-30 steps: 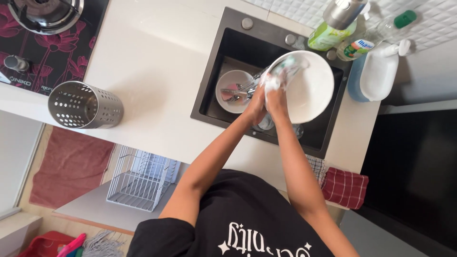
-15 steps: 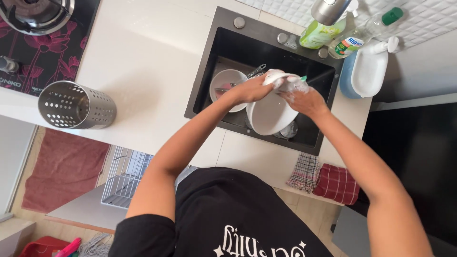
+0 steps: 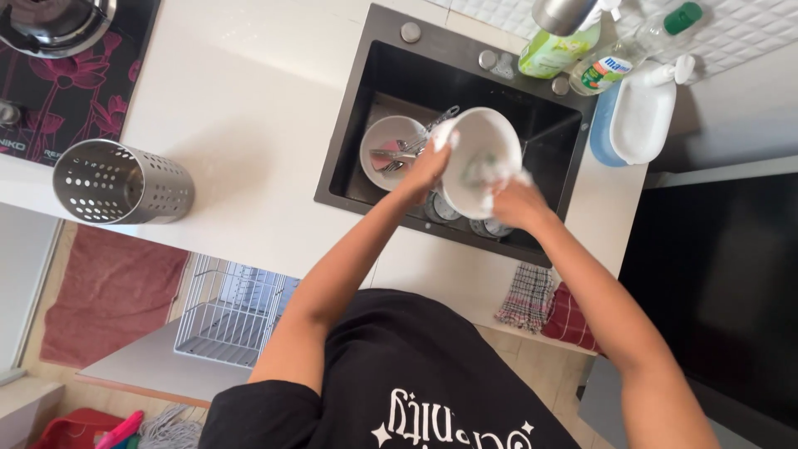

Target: The person is washing dishes in the kitchen sink.

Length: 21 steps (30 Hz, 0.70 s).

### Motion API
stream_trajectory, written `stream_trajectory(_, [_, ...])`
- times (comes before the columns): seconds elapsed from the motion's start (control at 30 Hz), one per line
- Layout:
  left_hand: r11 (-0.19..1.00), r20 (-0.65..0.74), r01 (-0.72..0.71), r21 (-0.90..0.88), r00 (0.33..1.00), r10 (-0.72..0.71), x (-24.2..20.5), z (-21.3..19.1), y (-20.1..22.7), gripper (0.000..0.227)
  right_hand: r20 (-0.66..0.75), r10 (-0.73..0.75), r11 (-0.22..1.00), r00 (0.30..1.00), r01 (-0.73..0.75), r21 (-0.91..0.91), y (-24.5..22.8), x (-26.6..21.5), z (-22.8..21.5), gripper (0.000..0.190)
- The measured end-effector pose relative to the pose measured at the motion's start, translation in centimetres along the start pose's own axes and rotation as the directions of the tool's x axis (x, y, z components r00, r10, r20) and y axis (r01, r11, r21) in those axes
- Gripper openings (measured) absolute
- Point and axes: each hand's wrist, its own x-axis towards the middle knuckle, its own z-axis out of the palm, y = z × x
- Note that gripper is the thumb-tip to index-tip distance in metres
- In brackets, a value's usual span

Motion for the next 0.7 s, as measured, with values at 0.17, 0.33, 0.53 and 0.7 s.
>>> stream_trajectory(0.17, [0.986, 0.032, 0.164, -0.010, 0.986, -0.164, -2.4, 1.9, 2.3, 0.077, -0.096, 0.163, 0.986, 0.982, -0.160, 0.036, 3.7, 3.8, 4.7, 0.044])
stream_trajectory(0.33, [0.976, 0.095, -0.140, 0.165, 0.988, 0.126, -0.1, -1.9, 0.0, 0.081, 0.044, -0.240, 0.798, 0.970, 0.171, 0.578, 5.9, 1.3, 6.5, 0.061])
stream_trajectory(0.53, [0.933, 0.147, -0.017, 0.360, 0.988, -0.039, -1.1, -1.7, 3.2, 0.078, -0.184, -0.484, 0.529, 0.856, 0.118, -0.841, 3.7, -2.0, -0.1, 0.059])
stream_trajectory(0.7, [0.965, 0.063, 0.169, 0.200, 0.981, -0.185, -1.8, -1.3, 6.2, 0.074, -0.391, -0.278, 0.745, 0.877, -0.060, -0.665, 4.2, -2.0, -1.0, 0.034])
